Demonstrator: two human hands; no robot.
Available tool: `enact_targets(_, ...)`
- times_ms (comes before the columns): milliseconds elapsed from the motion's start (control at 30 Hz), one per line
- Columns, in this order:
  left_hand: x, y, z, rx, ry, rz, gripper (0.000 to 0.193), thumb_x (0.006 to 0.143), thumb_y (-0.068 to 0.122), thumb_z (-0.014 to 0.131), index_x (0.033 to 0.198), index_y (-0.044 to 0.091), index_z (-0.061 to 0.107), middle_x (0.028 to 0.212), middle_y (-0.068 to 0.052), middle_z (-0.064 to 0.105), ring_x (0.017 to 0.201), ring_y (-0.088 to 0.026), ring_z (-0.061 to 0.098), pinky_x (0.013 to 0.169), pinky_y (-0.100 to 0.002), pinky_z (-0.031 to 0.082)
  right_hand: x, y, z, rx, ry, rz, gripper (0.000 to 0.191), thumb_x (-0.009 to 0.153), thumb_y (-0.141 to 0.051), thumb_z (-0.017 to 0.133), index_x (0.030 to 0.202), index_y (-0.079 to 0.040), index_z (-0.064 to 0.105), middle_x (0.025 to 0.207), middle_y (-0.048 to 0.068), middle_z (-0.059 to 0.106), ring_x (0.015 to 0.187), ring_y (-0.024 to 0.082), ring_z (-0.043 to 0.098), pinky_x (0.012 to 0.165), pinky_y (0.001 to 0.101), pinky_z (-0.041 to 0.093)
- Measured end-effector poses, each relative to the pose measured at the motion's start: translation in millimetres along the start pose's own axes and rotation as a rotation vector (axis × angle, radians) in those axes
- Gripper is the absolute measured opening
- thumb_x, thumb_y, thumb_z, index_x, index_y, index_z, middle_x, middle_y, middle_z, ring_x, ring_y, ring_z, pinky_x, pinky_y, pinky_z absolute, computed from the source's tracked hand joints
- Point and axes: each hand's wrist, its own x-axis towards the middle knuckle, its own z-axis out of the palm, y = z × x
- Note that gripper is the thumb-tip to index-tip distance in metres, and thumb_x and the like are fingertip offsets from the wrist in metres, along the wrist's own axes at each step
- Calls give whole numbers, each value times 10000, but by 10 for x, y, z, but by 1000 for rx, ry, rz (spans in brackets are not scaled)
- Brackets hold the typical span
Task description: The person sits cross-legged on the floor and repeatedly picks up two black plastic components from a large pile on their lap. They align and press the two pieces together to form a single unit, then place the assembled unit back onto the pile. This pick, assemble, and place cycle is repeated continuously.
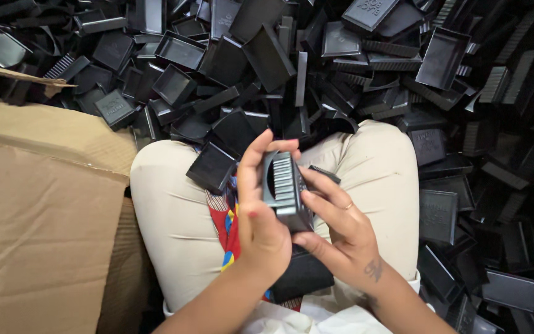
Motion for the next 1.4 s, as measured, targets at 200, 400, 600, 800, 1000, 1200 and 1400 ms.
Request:
enact_targets(200,-138,61,110,53,-10,-76,1098,899,820,520,1566,-1,226,1401,-141,481,1262,-213,519,1128,-367,453,-68,-107,-23,-56,34,-78,631,916,-65,808,1483,-122,536,1608,249,402,1428,369,547,1188,464,488)
enact_targets(400,-195,141,121,227,-107,79,1133,921,862,442,1565,-58,297,1506,-180,513,1404,-233,532,1197,-348,439,-85,-169,-44,-111,116,-71,688,858,-65,822,1481,-108,535,1571,238,409,1440,375,528,1203,478,475)
enact_targets(600,-220,178,137,322,-111,82,1169,850,883,398,1472,-102,304,1426,-236,545,1234,-245,618,1118,-388,503,-171,-108,-133,201,30,-35,756,849,8,832,1532,-116,534,1605,226,448,1496,344,498,1247,461,443)
enact_targets(800,-254,211,156,336,-247,84,1173,803,891,419,1437,-94,361,1327,-225,614,1179,-264,698,1095,-406,570,-239,-81,-245,443,-21,40,734,870,124,815,1525,-112,581,1658,271,426,1493,362,448,1255,458,413)
enact_targets(1000,-297,182,198,386,-207,197,1152,848,805,643,1460,-74,219,1426,-313,413,1370,-424,465,1236,-557,349,-250,-77,-231,126,-71,-44,821,796,25,842,1537,-96,511,1600,234,467,1483,349,509,1243,438,406)
enact_targets(1200,14,260,-185,929,-695,211,1158,789,636,772,1587,-70,318,1613,-260,434,1508,-402,442,1291,-482,307,-280,-106,-433,-165,129,300,862,731,36,682,1544,27,397,1253,178,670,1179,245,680,976,369,575)
enact_targets(1400,454,-34,-693,1369,-656,-105,970,614,460,925,1348,-9,497,1366,-173,532,1224,-398,541,1031,-486,419,-300,-149,-596,-592,369,363,734,697,-114,839,1313,28,467,1019,106,608,851,179,607,777,316,525)
